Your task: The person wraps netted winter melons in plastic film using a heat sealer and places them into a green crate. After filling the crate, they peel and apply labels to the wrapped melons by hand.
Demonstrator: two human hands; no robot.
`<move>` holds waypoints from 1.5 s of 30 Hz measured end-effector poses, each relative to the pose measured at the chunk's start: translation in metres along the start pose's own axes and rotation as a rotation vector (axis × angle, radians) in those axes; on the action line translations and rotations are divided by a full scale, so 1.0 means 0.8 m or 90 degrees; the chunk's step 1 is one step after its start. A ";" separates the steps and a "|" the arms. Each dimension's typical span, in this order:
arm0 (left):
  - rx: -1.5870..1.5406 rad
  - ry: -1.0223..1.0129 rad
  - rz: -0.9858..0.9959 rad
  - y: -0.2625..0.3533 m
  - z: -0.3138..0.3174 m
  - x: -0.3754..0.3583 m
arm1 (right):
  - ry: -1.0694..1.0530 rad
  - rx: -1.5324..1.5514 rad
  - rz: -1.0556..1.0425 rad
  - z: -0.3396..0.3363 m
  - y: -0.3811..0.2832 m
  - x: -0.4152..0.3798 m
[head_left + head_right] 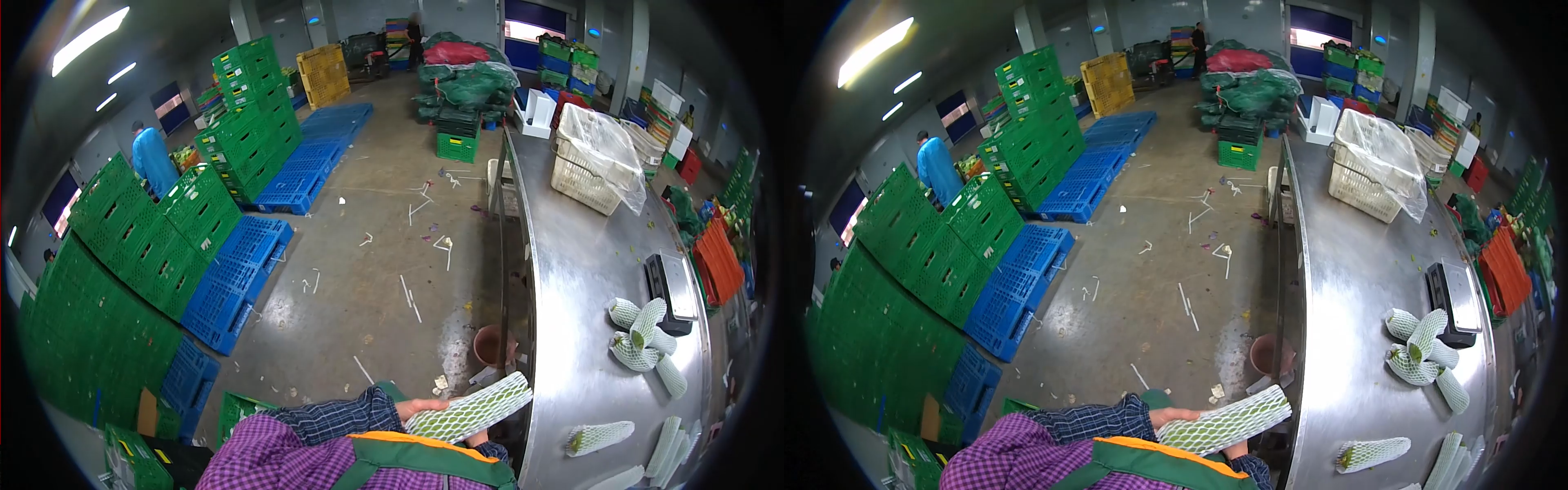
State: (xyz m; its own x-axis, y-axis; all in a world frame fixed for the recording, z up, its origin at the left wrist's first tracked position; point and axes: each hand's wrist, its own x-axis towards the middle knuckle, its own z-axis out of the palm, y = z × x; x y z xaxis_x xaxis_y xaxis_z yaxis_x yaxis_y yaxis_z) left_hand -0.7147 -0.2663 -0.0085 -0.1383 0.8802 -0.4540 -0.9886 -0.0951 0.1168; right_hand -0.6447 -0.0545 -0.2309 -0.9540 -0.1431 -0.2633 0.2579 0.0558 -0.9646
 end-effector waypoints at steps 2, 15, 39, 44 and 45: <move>0.002 -0.009 -0.015 -0.003 -0.004 -0.005 | -0.030 -0.044 -0.030 0.002 0.019 0.000; 0.010 -0.120 -0.080 -0.006 -0.018 -0.039 | 0.192 -0.093 -0.023 0.058 -0.078 -0.062; 0.244 -0.227 -0.184 -0.155 0.013 -0.045 | 0.589 0.721 -0.223 0.157 -0.210 -0.325; 0.188 -0.137 -0.272 -0.221 0.046 -0.017 | 0.673 0.701 -0.351 0.138 -0.183 -0.417; 0.169 -0.135 -0.311 -0.238 0.052 -0.007 | 0.679 0.701 -0.363 0.132 -0.167 -0.441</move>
State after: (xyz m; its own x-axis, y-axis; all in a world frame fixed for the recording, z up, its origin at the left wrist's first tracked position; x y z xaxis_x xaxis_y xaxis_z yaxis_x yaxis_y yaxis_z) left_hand -0.5233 -0.2340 0.0090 0.3709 0.8691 -0.3272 -0.8820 0.4399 0.1689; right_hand -0.3267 -0.1157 -0.0107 -0.5049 0.8372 -0.2100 -0.6125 -0.5189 -0.5963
